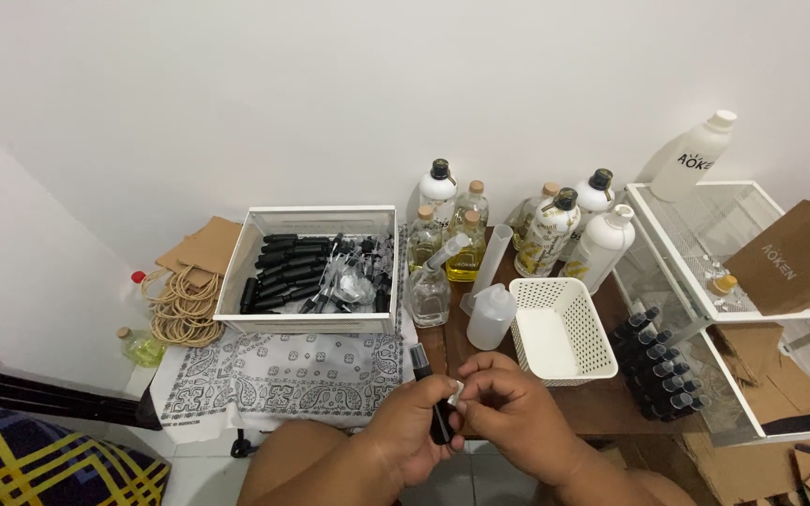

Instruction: Labeling small perfume vials and placing them into paper bags for packaging

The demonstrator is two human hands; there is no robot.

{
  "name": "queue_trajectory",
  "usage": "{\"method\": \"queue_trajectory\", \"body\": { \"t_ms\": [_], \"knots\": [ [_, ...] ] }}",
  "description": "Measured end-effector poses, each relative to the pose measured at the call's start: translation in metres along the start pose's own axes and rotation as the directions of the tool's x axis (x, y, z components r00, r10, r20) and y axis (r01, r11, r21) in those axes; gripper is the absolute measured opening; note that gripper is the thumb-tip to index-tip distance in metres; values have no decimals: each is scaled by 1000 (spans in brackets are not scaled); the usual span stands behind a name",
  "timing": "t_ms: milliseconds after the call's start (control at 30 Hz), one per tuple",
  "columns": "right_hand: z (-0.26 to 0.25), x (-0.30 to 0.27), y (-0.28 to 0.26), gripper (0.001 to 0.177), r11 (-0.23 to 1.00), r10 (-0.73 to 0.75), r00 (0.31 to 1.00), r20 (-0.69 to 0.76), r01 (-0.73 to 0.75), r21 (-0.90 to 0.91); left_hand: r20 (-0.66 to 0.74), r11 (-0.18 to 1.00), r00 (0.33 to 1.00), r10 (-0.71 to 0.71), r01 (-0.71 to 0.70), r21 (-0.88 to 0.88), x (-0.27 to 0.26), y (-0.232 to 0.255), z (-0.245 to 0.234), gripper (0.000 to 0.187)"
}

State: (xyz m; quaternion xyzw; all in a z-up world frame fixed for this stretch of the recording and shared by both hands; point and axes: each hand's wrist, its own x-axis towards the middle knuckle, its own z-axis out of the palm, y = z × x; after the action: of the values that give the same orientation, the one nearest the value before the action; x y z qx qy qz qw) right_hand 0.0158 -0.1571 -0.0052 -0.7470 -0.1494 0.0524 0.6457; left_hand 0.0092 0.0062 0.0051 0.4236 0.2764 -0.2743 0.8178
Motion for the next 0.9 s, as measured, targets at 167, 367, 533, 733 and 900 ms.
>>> {"method": "queue_trajectory", "body": {
  "t_ms": [167,367,533,733,900],
  "knots": [
    [-2,-2,13,19,975,-117,992,-41,123,185,-66,991,998,4,-13,-133,4,3,2,7],
    [-2,-2,39,60,971,-236,965,-116,240,20,-38,992,999,-16,11,-129,9,-6,-2,10],
    [6,-3,24,64,950,-259,956,-139,278,142,39,996,998,39,-36,-78,3,-6,0,16],
    [3,-4,21,66,971,-94,973,-213,137,198,24,983,993,113,-108,-145,7,-12,-4,13],
    [3,-6,20,66,969,-52,962,-267,114,220,110,980,978,175,-162,-119,8,-19,-7,6]
  ]
}}
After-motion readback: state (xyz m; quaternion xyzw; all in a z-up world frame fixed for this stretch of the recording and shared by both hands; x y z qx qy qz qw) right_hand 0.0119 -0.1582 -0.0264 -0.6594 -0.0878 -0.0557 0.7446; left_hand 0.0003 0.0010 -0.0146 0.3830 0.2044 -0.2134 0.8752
